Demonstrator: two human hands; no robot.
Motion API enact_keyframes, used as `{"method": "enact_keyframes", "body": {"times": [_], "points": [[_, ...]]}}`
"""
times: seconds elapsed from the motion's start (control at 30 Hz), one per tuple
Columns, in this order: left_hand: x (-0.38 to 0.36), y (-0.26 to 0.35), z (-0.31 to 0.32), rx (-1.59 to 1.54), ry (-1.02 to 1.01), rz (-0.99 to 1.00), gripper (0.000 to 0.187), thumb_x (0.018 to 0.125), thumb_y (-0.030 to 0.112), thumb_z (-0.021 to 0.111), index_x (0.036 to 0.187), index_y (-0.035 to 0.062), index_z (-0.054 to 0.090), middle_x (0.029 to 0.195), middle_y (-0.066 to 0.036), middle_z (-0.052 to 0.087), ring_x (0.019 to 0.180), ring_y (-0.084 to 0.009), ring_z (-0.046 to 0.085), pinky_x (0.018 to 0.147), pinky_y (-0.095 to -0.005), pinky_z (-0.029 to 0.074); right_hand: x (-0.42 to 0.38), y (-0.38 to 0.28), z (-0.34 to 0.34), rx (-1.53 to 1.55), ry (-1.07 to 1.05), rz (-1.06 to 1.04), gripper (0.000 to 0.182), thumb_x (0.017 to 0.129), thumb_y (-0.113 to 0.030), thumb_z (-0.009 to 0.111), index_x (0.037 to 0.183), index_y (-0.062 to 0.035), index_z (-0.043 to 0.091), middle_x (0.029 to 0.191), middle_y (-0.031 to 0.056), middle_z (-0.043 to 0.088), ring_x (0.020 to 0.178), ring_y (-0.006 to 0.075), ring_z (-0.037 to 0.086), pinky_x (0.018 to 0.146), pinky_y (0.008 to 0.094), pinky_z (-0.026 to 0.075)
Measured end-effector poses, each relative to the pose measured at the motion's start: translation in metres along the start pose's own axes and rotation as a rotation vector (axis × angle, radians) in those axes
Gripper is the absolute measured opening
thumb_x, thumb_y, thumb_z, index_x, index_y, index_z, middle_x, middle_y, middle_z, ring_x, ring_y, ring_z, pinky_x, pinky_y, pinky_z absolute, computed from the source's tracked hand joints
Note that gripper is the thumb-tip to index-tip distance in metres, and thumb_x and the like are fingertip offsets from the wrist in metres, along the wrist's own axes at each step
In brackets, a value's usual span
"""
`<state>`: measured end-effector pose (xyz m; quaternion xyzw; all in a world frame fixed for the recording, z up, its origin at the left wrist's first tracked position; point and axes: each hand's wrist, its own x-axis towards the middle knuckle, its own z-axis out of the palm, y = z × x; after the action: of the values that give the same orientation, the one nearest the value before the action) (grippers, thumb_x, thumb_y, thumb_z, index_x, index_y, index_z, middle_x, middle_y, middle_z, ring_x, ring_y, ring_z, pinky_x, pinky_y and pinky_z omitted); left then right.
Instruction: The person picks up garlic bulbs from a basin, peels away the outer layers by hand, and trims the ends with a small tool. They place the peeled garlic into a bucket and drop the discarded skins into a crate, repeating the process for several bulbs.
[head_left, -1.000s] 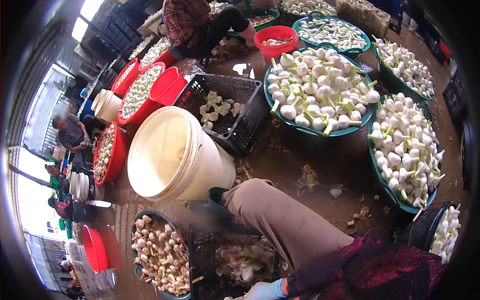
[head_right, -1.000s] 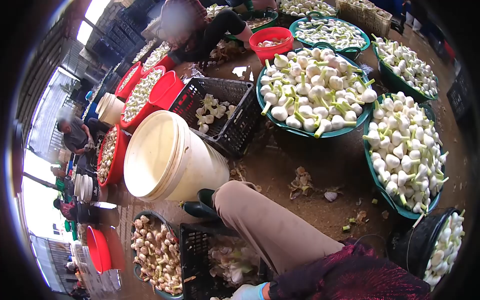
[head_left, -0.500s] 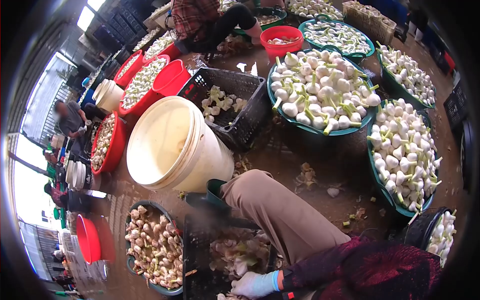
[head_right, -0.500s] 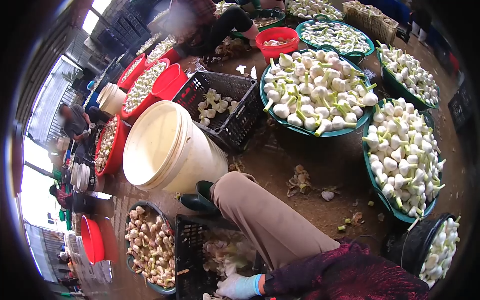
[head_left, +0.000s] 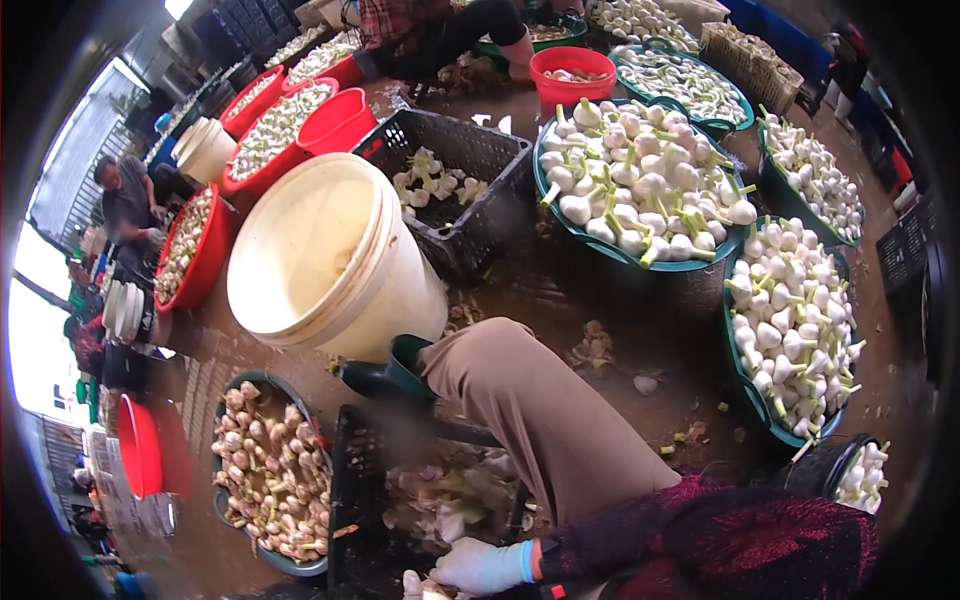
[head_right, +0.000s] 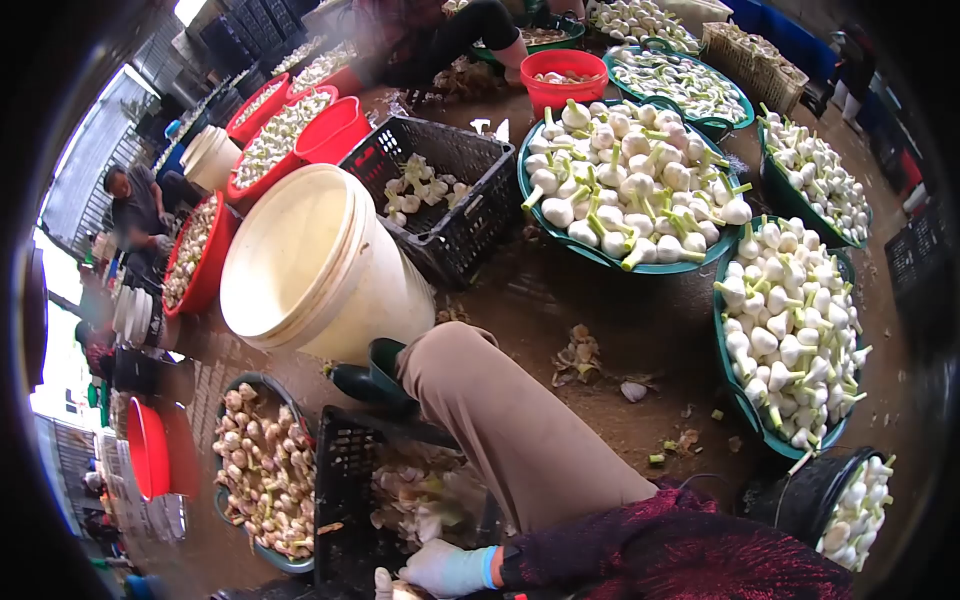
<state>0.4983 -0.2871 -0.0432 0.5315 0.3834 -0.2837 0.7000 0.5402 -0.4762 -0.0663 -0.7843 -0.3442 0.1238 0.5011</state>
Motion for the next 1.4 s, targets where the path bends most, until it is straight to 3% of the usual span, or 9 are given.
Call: {"method": "enact_keyframes", "body": {"times": [0.2, 0.3, 0.57, 0.7, 0.83, 0.9, 1.1, 1.2, 1.4], "points": [[-0.037, 0.009, 0.041, 0.255, 0.114, 0.363, 0.039, 0.092, 0.035, 0.063, 0.110, 0.0001, 0.059, 0.092, -0.004, 0.061, 0.074, -0.0105, 0.057, 0.064, -0.0245, 0.045, 0.015, 0.014, 0.005, 0.098, -0.169, 0.405, 0.023, 0.082, -0.021, 0.063, 0.095, -0.0027, 0.060, 0.081, 0.0169, 0.066, 0.079, 0.0388, 0.065, 0.067, 0.0466, 0.051], [-0.040, -0.008, 0.020, 0.173, 0.035, 0.671, 0.044, 0.088, 0.019, 0.065, 0.125, -0.0028, 0.051, 0.107, -0.011, 0.059, 0.090, -0.0170, 0.057, 0.082, -0.0295, 0.047, 0.016, 0.031, 0.003, 0.669, -0.230, 0.465, 0.029, 0.093, -0.022, 0.057, 0.113, -0.0015, 0.060, 0.095, 0.0142, 0.067, 0.088, 0.0218, 0.063, 0.078, 0.0351, 0.050], [-0.039, -0.032, 0.057, 0.483, 0.306, 0.791, 0.037, 0.094, 0.020, 0.056, 0.124, -0.0012, 0.053, 0.107, -0.008, 0.059, 0.092, -0.0159, 0.057, 0.080, -0.0289, 0.047, 0.019, 0.015, -0.006, 0.794, -0.173, 0.379, 0.036, 0.098, -0.031, 0.052, 0.113, 0.0014, 0.058, 0.105, 0.0166, 0.065, 0.097, 0.0241, 0.061, 0.087, 0.0350, 0.048], [-0.020, -0.039, 0.068, -0.361, 0.151, 0.630, 0.029, 0.095, 0.010, 0.049, 0.122, -0.0004, 0.053, 0.109, -0.013, 0.060, 0.095, -0.0205, 0.060, 0.081, -0.0298, 0.049, 0.015, 0.052, 0.022, 0.589, 0.111, 0.263, 0.034, 0.097, -0.030, 0.054, 0.107, 0.0021, 0.060, 0.100, 0.0161, 0.066, 0.088, 0.0246, 0.061, 0.082, 0.0365, 0.049], [0.000, -0.057, 0.046, 0.681, 0.322, 0.900, 0.052, 0.095, 0.028, 0.056, 0.134, -0.0053, 0.044, 0.122, -0.012, 0.057, 0.107, -0.0192, 0.057, 0.091, -0.0288, 0.045, 0.022, 0.027, 0.005, 0.509, 0.107, 0.357, 0.023, 0.092, -0.018, 0.056, 0.100, 0.0026, 0.058, 0.090, 0.0218, 0.063, 0.081, 0.0311, 0.062, 0.075, 0.0383, 0.049], [-0.006, -0.050, 0.061, -0.402, 0.134, 0.568, 0.062, 0.091, 0.034, 0.063, 0.135, -0.0050, 0.044, 0.123, -0.009, 0.056, 0.108, -0.0176, 0.055, 0.092, -0.0291, 0.044, 0.019, 0.014, -0.003, 0.351, 0.099, 0.331, 0.023, 0.091, -0.018, 0.056, 0.102, 0.0019, 0.058, 0.091, 0.0223, 0.062, 0.082, 0.0321, 0.062, 0.076, 0.0388, 0.049], [-0.030, -0.060, 0.046, -0.792, -0.200, 0.803, 0.055, 0.092, 0.031, 0.063, 0.133, -0.0003, 0.045, 0.125, -0.017, 0.053, 0.115, -0.0313, 0.054, 0.099, -0.0477, 0.045, 0.028, 0.073, 0.010, 0.661, 0.566, 0.543, 0.024, 0.087, -0.018, 0.060, 0.105, -0.0020, 0.059, 0.088, 0.0170, 0.063, 0.081, 0.0296, 0.063, 0.076, 0.0375, 0.051], [-0.048, -0.054, 0.044, -0.896, -0.083, 0.856, 0.056, 0.092, 0.031, 0.062, 0.137, 0.0030, 0.042, 0.131, -0.015, 0.050, 0.117, -0.0309, 0.050, 0.103, -0.0489, 0.040, 0.017, 0.039, -0.014, -0.445, 0.062, 0.332, 0.037, 0.080, -0.020, 0.067, 0.114, -0.0072, 0.056, 0.089, 0.0167, 0.064, 0.088, 0.0342, 0.065, 0.075, 0.0434, 0.052], [-0.021, -0.064, 0.044, -0.746, 0.083, 0.920, 0.047, 0.094, 0.028, 0.058, 0.129, -0.0008, 0.048, 0.126, -0.013, 0.053, 0.116, -0.0249, 0.051, 0.103, -0.0422, 0.039, 0.013, -0.005, -0.014, 0.272, -0.031, 0.147, 0.042, 0.081, -0.043, 0.069, 0.098, -0.0045, 0.065, 0.085, 0.0191, 0.066, 0.082, 0.0364, 0.065, 0.070, 0.0437, 0.051]]}}
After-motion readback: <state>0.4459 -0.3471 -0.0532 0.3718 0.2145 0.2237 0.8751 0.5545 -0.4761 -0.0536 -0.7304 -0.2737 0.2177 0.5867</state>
